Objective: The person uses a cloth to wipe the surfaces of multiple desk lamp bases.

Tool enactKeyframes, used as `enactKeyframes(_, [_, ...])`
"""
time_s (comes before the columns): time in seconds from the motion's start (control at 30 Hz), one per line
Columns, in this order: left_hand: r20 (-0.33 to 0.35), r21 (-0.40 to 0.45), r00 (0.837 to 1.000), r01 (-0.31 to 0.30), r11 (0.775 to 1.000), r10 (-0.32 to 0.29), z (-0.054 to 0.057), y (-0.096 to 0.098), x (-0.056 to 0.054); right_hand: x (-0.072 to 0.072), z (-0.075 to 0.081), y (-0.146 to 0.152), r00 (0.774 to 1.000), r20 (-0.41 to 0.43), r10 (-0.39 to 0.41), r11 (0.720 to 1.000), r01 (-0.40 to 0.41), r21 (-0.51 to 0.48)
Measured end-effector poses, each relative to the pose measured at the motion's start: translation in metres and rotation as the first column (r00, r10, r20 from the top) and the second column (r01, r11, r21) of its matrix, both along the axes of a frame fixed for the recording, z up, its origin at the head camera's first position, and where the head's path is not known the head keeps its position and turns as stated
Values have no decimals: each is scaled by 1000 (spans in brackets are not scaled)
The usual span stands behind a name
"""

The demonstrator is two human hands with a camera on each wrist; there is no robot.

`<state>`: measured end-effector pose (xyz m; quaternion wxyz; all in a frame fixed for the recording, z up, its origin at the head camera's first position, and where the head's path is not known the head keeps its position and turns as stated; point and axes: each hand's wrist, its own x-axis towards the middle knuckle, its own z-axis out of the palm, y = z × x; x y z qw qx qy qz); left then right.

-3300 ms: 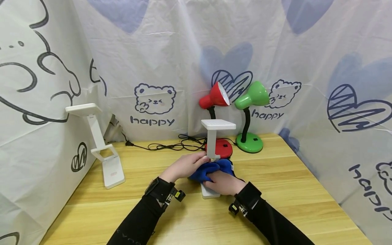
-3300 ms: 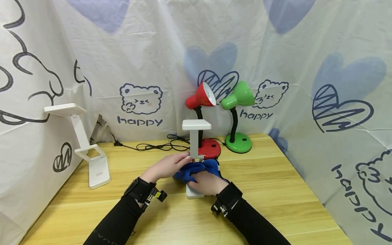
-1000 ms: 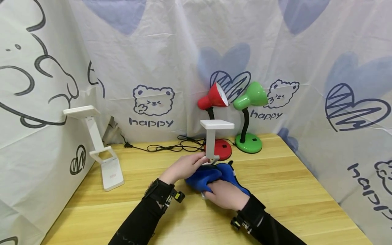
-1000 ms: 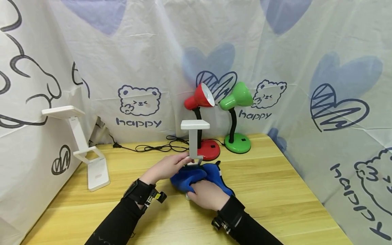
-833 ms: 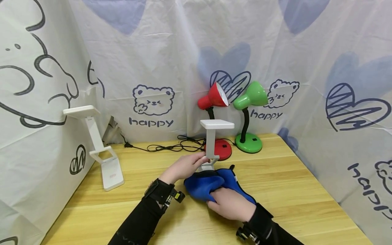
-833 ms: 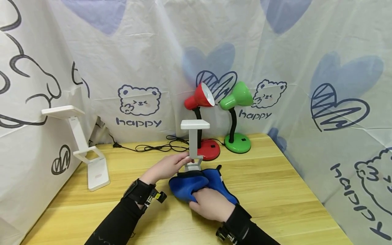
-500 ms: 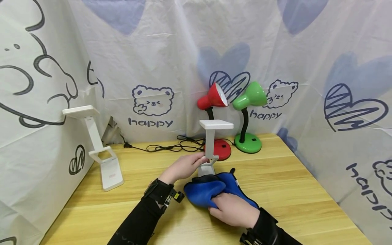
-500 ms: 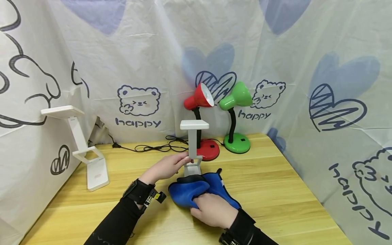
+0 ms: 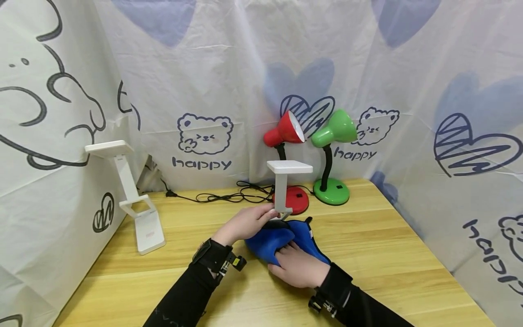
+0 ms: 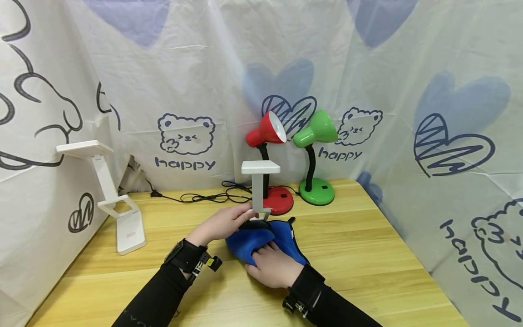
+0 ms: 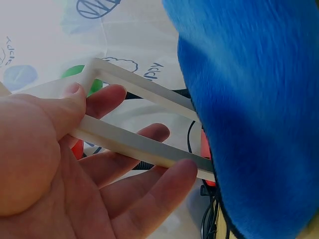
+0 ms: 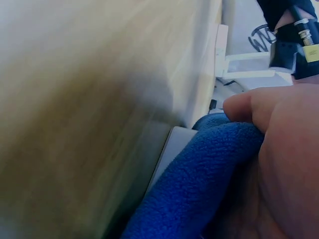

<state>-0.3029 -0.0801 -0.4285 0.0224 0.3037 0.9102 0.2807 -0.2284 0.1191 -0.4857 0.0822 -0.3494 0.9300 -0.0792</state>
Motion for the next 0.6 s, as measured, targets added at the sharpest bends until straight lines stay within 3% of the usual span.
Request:
enactKeyframes(0.33, [4,11,1000,17,1000,-17,-2,1,-2,-32,-6,-2,998,-61,27,997,-32,-67])
enactKeyframes(0.6, [-13,-7,1000,17,1000,-17,-3,-1,-3,-48,-10,-4,990,-126,64,997,-69,-35])
